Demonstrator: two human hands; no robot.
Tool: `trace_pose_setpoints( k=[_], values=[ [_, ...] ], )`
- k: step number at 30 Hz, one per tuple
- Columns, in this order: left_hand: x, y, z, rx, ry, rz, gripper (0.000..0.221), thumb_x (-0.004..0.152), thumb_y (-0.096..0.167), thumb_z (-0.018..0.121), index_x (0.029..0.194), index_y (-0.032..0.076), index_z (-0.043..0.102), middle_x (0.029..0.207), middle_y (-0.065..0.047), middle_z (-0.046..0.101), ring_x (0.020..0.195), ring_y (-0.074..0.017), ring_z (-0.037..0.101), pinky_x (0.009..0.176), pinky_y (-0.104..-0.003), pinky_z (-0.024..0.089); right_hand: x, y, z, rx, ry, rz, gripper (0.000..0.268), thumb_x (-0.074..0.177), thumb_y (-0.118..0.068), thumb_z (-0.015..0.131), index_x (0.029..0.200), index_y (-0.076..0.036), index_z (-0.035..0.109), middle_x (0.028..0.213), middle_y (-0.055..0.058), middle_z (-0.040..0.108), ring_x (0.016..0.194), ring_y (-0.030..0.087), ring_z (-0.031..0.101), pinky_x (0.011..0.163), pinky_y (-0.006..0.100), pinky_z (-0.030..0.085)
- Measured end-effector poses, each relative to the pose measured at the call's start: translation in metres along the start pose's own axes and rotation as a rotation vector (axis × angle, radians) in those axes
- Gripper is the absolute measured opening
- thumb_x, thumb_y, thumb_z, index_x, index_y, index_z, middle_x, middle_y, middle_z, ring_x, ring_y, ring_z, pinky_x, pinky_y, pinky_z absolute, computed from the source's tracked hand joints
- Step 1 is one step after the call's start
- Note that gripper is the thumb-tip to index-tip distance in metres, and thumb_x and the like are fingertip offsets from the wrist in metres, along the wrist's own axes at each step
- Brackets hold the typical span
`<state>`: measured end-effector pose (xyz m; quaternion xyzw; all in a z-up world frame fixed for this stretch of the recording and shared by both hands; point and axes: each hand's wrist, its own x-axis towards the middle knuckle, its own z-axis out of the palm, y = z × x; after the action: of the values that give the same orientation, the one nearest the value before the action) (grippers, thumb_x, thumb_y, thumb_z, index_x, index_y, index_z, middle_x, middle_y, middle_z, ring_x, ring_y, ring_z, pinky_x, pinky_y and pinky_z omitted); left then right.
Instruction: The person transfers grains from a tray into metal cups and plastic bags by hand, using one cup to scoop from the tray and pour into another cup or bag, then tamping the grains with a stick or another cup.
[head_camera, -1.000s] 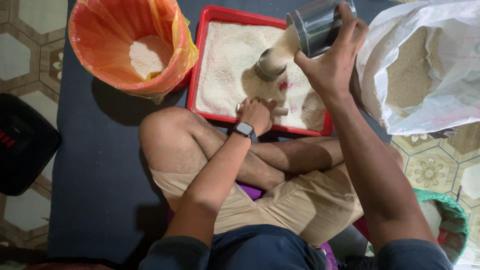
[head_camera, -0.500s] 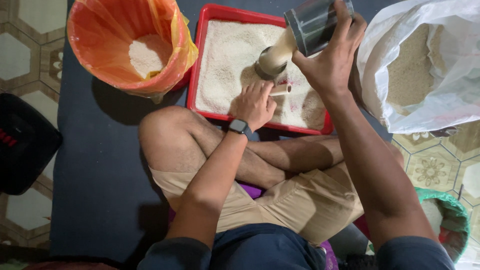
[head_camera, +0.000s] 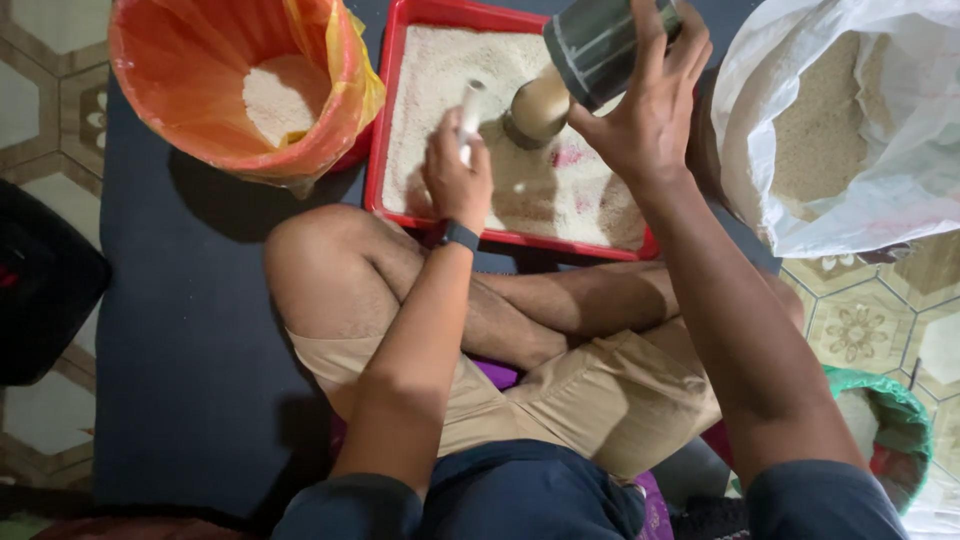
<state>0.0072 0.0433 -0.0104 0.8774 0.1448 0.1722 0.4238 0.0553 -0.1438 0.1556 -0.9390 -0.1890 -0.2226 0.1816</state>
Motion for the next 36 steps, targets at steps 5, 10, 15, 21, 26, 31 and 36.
trace_pose_setpoints(
  k=[5,10,15,21,26,31,36],
  values=[
    [0.016,-0.025,0.002,0.047,0.058,-0.170,0.053,0.096,0.016,0.054,0.148,0.018,0.046,0.135,-0.013,0.065,0.121,-0.0355,0.064,0.104,-0.048,0.047,-0.021,0.033,0.029,-0.148,-0.005,-0.047,0.125,0.071,-0.020,0.107,0.159,-0.031,0.019,0.146,0.020,0.027,0.130,0.044,0.042,0.092,0.060,0.067],
    [0.031,-0.048,0.017,0.136,-0.081,-0.400,0.064,0.098,0.011,0.044,0.159,0.020,0.029,0.159,-0.014,0.041,0.133,-0.0393,0.051,0.112,-0.057,0.039,-0.054,0.033,0.029,-0.058,-0.082,0.128,0.128,0.067,-0.019,0.102,0.159,-0.038,0.015,0.141,0.023,0.030,0.131,0.048,0.042,0.094,0.068,0.064],
    [0.031,-0.069,0.029,0.461,0.019,-0.329,0.056,0.093,0.006,0.057,0.145,0.024,0.054,0.132,-0.005,0.060,0.110,-0.0313,0.060,0.095,-0.044,0.046,-0.089,0.025,0.023,0.057,-0.228,0.464,0.106,0.068,-0.016,0.091,0.152,-0.027,0.027,0.136,0.024,0.033,0.125,0.049,0.045,0.083,0.063,0.062],
    [0.033,-0.057,0.020,0.560,-0.180,-0.286,0.048,0.096,0.012,0.055,0.139,0.032,0.059,0.124,0.000,0.061,0.105,-0.0269,0.058,0.094,-0.043,0.044,-0.118,0.043,0.029,0.040,-0.327,0.634,0.104,0.069,-0.024,0.093,0.150,-0.013,0.028,0.127,0.024,0.064,0.120,0.044,0.050,0.113,0.061,0.026],
    [0.016,-0.051,0.013,0.473,-0.365,-0.177,0.052,0.092,0.010,0.048,0.136,0.031,0.065,0.115,0.002,0.059,0.109,-0.0310,0.059,0.094,-0.047,0.052,-0.110,0.038,0.035,0.090,-0.371,0.879,0.109,0.061,-0.046,0.098,0.149,-0.020,0.038,0.131,0.023,0.038,0.129,0.051,0.043,0.103,0.061,0.048],
    [0.007,-0.011,-0.017,0.501,-0.437,-0.191,0.045,0.089,0.016,0.047,0.127,0.030,0.068,0.116,0.006,0.058,0.114,-0.0245,0.058,0.097,-0.043,0.052,-0.112,0.035,0.027,0.003,-0.438,0.939,0.108,0.065,-0.061,0.095,0.149,-0.024,0.038,0.136,0.018,0.038,0.135,0.046,0.042,0.100,0.061,0.050],
    [-0.015,-0.041,0.007,0.510,-0.279,-0.270,0.020,0.078,0.026,0.056,0.088,0.012,0.065,0.083,-0.007,0.066,0.080,-0.0364,0.071,0.069,-0.053,0.054,-0.108,0.026,0.020,-0.062,-0.635,1.021,0.117,0.066,-0.079,0.085,0.154,-0.025,0.031,0.145,0.027,0.035,0.138,0.050,0.043,0.109,0.055,0.045]
  ],
)
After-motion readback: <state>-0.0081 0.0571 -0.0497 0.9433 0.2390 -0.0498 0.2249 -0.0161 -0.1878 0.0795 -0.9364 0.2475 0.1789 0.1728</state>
